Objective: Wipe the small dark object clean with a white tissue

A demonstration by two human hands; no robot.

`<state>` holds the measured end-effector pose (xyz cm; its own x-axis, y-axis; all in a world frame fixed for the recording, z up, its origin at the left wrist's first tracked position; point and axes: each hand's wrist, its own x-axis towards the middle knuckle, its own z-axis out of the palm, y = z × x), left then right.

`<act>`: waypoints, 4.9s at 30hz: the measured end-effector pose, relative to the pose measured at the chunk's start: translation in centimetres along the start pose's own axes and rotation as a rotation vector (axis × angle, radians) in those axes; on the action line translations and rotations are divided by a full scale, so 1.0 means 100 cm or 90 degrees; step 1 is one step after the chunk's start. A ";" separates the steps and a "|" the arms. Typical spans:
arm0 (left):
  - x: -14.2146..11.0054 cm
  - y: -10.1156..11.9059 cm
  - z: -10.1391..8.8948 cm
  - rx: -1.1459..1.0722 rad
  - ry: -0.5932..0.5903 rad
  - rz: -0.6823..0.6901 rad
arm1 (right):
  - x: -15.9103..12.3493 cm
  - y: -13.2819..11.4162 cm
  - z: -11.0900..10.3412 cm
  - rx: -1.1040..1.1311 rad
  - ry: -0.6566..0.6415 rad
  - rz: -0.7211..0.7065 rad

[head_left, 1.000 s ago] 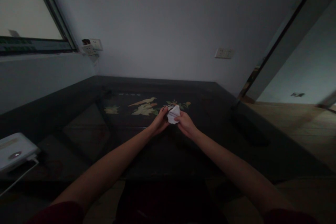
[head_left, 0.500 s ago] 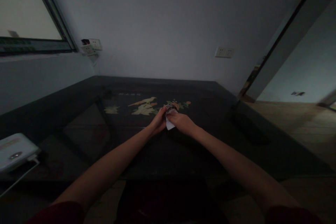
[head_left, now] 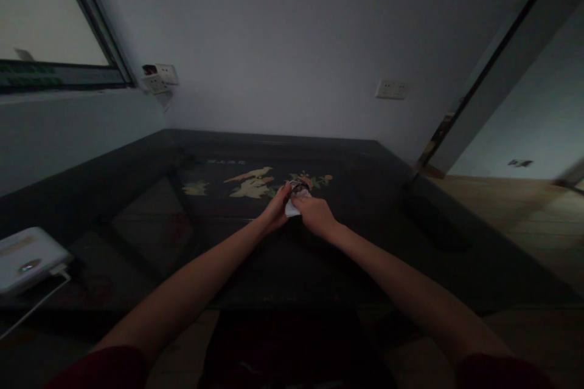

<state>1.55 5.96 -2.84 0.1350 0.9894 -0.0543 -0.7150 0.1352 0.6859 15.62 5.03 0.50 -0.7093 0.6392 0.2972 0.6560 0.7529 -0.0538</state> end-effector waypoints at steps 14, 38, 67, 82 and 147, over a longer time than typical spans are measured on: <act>-0.001 -0.001 0.001 0.002 0.019 0.004 | 0.012 0.012 0.019 0.740 0.099 0.080; 0.004 -0.004 -0.001 0.006 0.003 0.022 | 0.001 0.000 0.006 -0.052 0.054 -0.056; -0.002 -0.001 0.008 0.002 0.010 -0.015 | -0.003 -0.001 -0.009 -0.008 -0.047 -0.033; 0.000 -0.003 0.006 0.024 0.008 0.010 | -0.006 -0.002 0.004 0.051 0.021 0.033; -0.002 -0.001 0.005 0.034 0.002 0.009 | -0.002 -0.001 -0.007 -0.037 -0.022 -0.043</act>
<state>1.96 5.75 -2.59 0.1237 0.9912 -0.0466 -0.6793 0.1188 0.7241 15.87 4.76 1.16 -0.7607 0.5927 0.2645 0.6191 0.7850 0.0216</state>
